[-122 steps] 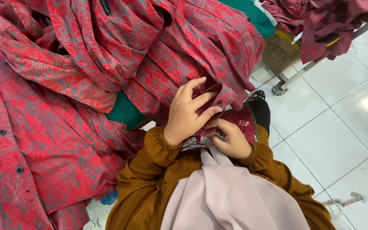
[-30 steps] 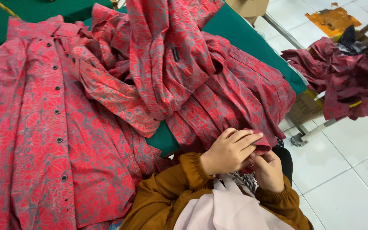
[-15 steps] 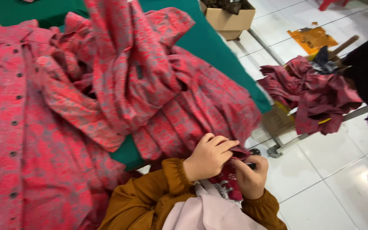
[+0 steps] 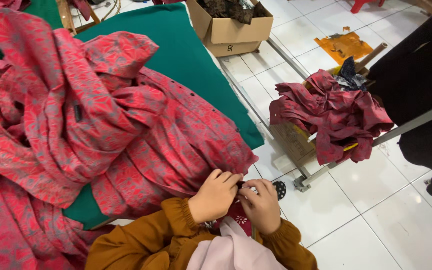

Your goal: The person folds a red patterned shirt by hand, aligning the collar and sleeves, smoothing the fabric, and folding it into a compact shape. The folded shirt is placed on a pile of similar shirts on a green work surface.

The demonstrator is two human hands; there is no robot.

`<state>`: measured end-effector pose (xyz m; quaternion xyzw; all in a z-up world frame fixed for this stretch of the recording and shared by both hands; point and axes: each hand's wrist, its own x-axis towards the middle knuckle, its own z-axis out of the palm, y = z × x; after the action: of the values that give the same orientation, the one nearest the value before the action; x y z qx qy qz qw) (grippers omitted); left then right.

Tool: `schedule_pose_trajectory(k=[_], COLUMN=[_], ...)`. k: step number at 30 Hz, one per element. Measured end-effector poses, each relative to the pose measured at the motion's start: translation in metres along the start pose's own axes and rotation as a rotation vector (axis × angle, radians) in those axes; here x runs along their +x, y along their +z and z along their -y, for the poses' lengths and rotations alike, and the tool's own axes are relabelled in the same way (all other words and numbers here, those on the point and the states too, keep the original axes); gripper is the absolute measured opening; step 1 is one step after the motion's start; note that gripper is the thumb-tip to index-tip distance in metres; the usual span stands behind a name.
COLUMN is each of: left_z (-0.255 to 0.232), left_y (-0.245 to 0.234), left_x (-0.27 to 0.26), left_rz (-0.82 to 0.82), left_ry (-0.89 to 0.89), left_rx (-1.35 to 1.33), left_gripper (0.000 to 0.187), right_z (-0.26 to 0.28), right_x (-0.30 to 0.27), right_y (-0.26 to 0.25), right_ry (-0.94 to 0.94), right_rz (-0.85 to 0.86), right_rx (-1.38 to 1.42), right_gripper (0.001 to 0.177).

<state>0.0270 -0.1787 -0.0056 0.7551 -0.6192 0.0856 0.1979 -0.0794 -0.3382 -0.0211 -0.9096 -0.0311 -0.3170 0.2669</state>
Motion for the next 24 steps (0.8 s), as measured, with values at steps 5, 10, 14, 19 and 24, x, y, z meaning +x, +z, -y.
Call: schedule_pose_trajectory(k=[5, 10, 14, 19, 24], left_z=[-0.003, -0.008, -0.009, -0.011, -0.015], left_y=[0.005, 0.01, 0.012, 0.01, 0.008], left_x=[0.01, 0.017, 0.018, 0.017, 0.013], left_rz=[0.048, 0.078, 0.061, 0.032, -0.021], left_ry=[-0.053, -0.131, -0.206, -0.236, -0.287], left_rx=[0.044, 0.075, 0.051, 0.032, -0.034], left_gripper=[0.031, 0.028, 0.026, 0.021, 0.016], right_z=[-0.018, -0.026, -0.027, -0.029, -0.025], right_x=[0.0, 0.001, 0.004, 0.005, 0.004], right_y=[0.007, 0.008, 0.008, 0.008, 0.004], right_ry=[0.002, 0.036, 0.002, -0.041, -0.085], right_rz=[-0.008, 0.052, -0.041, -0.034, -0.041], right_rx=[0.076, 0.092, 0.104, 0.137, 0.133], right_gripper=[0.022, 0.02, 0.021, 0.02, 0.018])
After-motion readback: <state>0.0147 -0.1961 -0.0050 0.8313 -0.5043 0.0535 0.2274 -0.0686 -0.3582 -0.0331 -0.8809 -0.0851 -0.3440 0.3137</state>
